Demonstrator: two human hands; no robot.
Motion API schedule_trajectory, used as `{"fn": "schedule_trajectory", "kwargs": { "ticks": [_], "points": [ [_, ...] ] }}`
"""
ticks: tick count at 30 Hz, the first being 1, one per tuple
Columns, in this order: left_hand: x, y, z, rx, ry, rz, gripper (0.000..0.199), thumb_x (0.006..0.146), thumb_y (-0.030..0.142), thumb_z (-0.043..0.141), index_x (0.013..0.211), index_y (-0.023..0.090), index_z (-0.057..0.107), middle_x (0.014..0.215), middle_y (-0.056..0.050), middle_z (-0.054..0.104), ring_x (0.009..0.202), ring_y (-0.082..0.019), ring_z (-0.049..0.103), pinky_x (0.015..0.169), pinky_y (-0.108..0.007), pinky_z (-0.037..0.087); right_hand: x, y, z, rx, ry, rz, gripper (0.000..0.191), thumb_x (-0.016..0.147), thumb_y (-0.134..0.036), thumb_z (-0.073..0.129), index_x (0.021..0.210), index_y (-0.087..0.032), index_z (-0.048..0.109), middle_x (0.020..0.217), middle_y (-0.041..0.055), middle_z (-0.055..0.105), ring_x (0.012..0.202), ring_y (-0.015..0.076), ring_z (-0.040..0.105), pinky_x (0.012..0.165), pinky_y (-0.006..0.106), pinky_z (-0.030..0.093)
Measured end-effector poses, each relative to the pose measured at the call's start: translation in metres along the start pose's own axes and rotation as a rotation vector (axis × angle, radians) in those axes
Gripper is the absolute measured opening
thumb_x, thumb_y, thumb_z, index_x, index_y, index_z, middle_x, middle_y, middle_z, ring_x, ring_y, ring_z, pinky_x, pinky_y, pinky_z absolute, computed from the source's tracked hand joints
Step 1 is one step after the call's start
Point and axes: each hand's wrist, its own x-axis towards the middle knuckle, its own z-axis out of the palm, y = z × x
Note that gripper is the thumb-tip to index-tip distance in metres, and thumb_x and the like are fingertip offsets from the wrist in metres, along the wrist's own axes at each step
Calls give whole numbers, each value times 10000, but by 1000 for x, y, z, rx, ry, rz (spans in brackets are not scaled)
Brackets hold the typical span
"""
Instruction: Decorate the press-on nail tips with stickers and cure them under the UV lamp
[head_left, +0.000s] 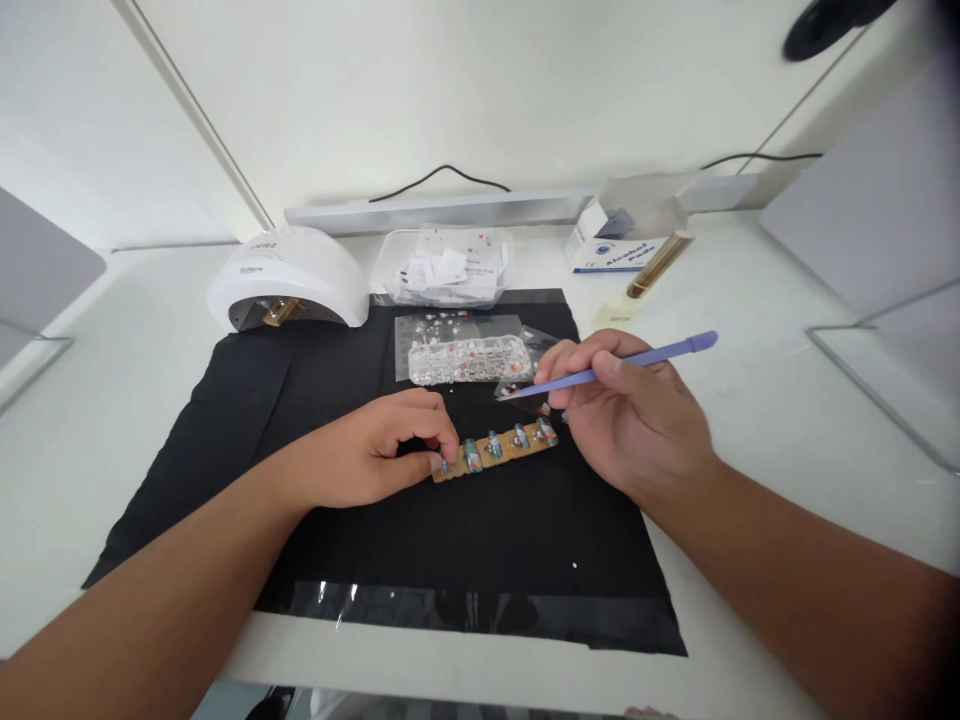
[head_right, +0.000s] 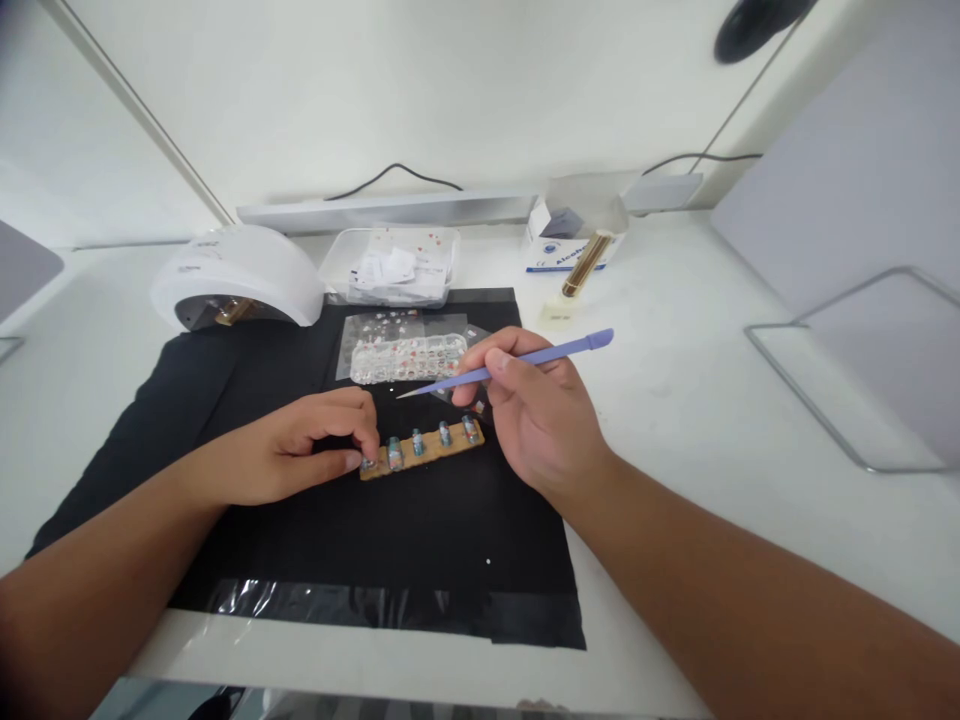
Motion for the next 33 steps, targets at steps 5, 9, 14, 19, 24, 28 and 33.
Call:
{"fn": "schedule_trajectory", "kwargs": {
  "ticks": [5,9,14,19,24,28,33],
  "points": [
    [0,1,0,13,-8,-8,179,877,43,498,922,163,622,912,-30,585,889,-133,558,840,-263,446,0,0,0,-30,-3,-10,174,835,-402,659,718,-274,681,602,-21,564,620,164,591,605,324,512],
    [0,1,0,12,-13,-22,174,881,47,495,921,159,622,919,-28,573,889,-131,549,826,-256,439,0,-1,2,-15,-7,-27,170,844,-378,660,720,-267,688,598,-21,570,614,160,589,643,337,517],
    [0,0,0,1,-12,-31,181,880,39,491,909,159,623,910,-16,570,882,-123,545,823,-244,428,0,0,3,51,4,-2,150,817,-347,685,710,-244,706,604,-10,590,626,162,593,618,320,509],
    [-1,0,0,13,-17,-37,182,886,41,486,912,161,620,913,-10,568,883,-117,540,827,-241,426,0,1,3,108,12,11,106,788,-298,695,706,-241,730,617,-2,610,636,160,592,615,310,497],
    [-1,1,0,18,-15,-46,181,884,43,492,920,169,616,925,-7,561,887,-118,537,824,-248,429,0,3,2,107,7,8,118,806,-287,673,712,-244,730,615,-2,610,623,157,587,615,315,495],
    [-1,0,0,20,-14,-57,176,886,51,489,928,170,613,930,-9,557,888,-122,534,820,-255,433,0,3,2,96,1,14,125,814,-292,667,713,-245,723,610,-9,599,620,152,588,612,308,494],
    [-1,0,0,18,-3,-42,182,861,30,497,926,163,602,934,-11,563,896,-127,535,830,-261,433,0,2,3,83,2,7,128,815,-292,657,714,-246,720,619,-9,604,626,150,590,616,304,499]
  ]
}}
